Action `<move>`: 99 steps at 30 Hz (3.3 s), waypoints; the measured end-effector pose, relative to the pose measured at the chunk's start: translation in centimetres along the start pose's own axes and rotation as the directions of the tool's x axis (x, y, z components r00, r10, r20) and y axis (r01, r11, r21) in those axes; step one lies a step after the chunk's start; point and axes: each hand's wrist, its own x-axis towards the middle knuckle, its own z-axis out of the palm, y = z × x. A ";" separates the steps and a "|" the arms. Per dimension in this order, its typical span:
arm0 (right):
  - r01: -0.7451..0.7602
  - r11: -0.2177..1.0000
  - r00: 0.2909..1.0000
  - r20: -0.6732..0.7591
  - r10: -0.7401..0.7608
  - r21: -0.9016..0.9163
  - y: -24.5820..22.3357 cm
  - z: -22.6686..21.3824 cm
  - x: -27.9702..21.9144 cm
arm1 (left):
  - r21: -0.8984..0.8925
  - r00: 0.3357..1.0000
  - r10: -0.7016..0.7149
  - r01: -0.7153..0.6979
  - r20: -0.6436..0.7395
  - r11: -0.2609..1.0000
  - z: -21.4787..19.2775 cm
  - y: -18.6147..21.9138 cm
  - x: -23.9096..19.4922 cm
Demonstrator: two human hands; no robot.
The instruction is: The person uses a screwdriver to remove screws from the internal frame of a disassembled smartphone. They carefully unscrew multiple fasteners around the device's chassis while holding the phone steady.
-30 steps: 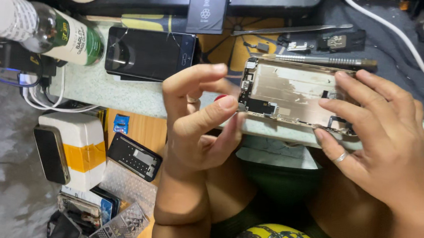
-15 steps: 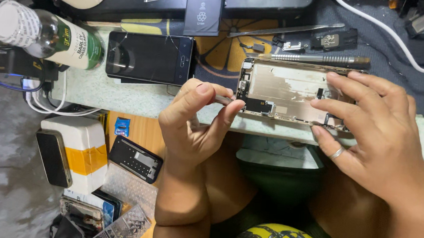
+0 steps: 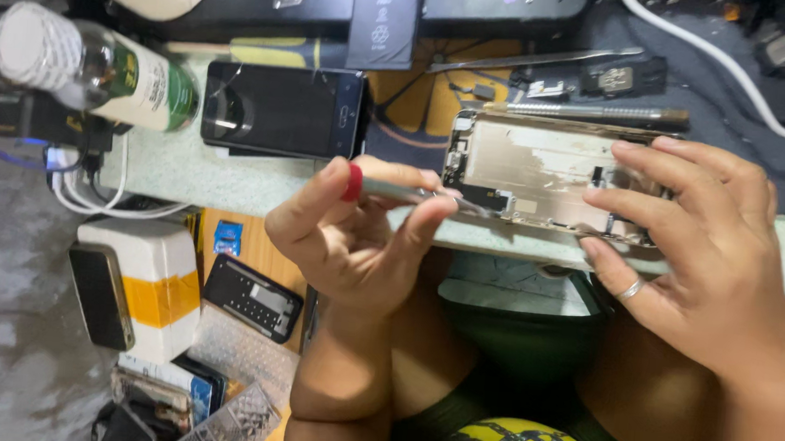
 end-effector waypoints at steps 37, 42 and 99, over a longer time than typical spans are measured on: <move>-0.084 0.988 0.989 -0.109 0.099 0.131 0.2 -0.5 -1.1 | 0.073 0.995 0.069 -0.064 -0.065 0.995 3.3 -0.4 -1.1; -0.059 0.998 0.997 -0.044 0.059 0.011 0.0 -0.4 -0.1 | -0.253 0.925 -0.151 0.062 -0.349 0.965 0.3 -1.7 0.4; -0.209 0.973 0.978 0.032 0.207 0.094 1.8 0.6 -1.5 | -0.051 0.998 -0.055 0.054 -0.027 0.997 -0.8 -0.9 -1.1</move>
